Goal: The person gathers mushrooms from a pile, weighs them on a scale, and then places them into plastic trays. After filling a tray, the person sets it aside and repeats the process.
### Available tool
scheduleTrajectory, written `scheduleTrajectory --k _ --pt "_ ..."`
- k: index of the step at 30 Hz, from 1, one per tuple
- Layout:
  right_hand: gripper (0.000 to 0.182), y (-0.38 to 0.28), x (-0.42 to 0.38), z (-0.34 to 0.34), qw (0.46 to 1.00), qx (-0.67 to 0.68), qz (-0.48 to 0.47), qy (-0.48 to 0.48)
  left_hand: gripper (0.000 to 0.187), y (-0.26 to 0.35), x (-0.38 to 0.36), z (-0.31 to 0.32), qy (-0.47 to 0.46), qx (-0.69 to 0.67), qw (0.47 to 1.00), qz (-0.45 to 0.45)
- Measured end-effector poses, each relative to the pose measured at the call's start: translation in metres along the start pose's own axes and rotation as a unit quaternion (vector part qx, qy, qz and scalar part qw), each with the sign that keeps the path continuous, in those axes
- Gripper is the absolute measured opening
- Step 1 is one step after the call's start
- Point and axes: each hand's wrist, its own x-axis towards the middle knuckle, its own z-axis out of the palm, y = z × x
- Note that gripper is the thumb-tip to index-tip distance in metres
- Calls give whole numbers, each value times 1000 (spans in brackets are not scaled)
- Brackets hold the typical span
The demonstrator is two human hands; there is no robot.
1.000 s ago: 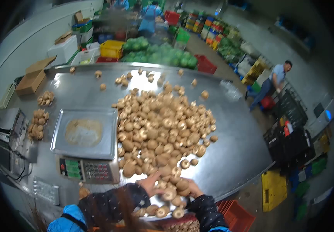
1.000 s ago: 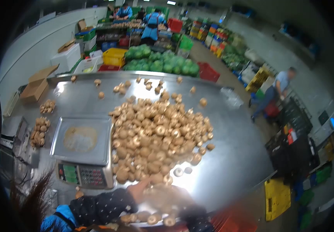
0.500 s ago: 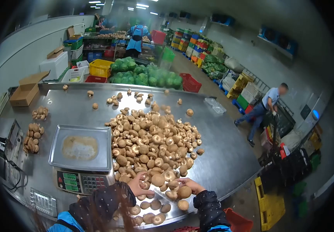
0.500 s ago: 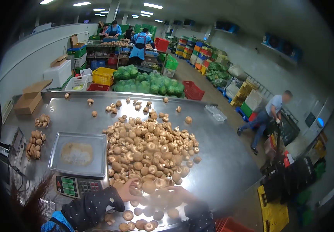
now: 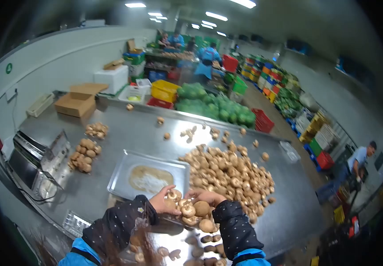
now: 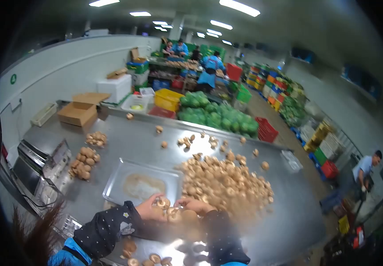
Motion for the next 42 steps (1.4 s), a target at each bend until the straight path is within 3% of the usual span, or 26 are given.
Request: scheduleTrajectory --k 3,5,9,10,11,13,15,16,17,18,19,22,23,25,26,27,29,31,34,36,38,39,41,42 --pt "22 -24 72 0 998 -56 -16 -19 112 -54 5 -44 86 10 996 38" --pt "27 -38 116 1 959 -279 14 47 115 -80 6 -71 138 76 984 84" --pt "27 -52 175 16 949 -305 -62 49 109 -115 -1 -105 218 59 974 24" --pt "22 -53 185 20 954 -282 -82 64 108 -100 -5 -108 217 43 974 49" --pt "19 -53 189 19 951 -279 -94 96 106 -89 -19 -112 224 172 959 -34" --pt "22 -47 187 19 933 -278 -165 156 106 -62 -29 -106 238 328 909 -99" --pt "23 -37 168 15 839 -383 -269 279 108 -69 -32 -104 280 313 905 -65" --pt "24 -41 146 24 859 -316 -242 321 102 -83 -32 -106 318 299 898 -60" --pt "23 -40 119 33 869 -266 -258 327 79 -119 -24 -113 366 164 915 42" --pt "23 -33 98 39 858 -269 -266 348 68 -110 -36 -118 365 97 926 -3" --pt "29 -31 79 49 887 -221 -194 355 58 -91 -44 -128 361 33 931 -46" --pt "41 -4 52 58 861 -296 -211 356 49 -85 -53 -139 412 15 911 -17" --pt "48 -1 50 62 843 -335 -222 357 49 -79 -52 -137 410 14 912 -24" --pt "61 -3 53 68 811 -398 -228 364 50 -56 -47 -130 390 162 906 -32" --pt "61 -11 52 72 794 -429 -235 360 56 -43 -51 -129 362 320 875 27" --pt "61 -25 51 81 776 -459 -242 358 56 -33 -55 -125 361 322 875 25" --pt "59 -39 61 91 783 -449 -215 373 63 -21 -60 -116 224 408 885 17" --pt "57 -34 68 90 786 -444 -191 386 65 -31 -55 -109 204 409 889 -21" --pt "43 -12 95 82 762 -418 -260 420 61 -52 -48 -110 185 397 898 -39" --pt "37 -4 103 76 773 -381 -262 434 61 -60 -54 -109 318 317 892 55" --pt "25 -5 102 83 778 -324 -266 467 61 -65 -53 -95 318 271 906 58" --pt "27 -10 100 83 761 -382 -251 460 61 -66 -48 -89 326 225 915 78" --pt "30 -7 102 82 771 -408 -210 441 66 -74 -47 -77 298 235 923 67" --pt "30 -4 104 83 770 -410 -211 441 71 -72 -48 -71 322 304 894 64"
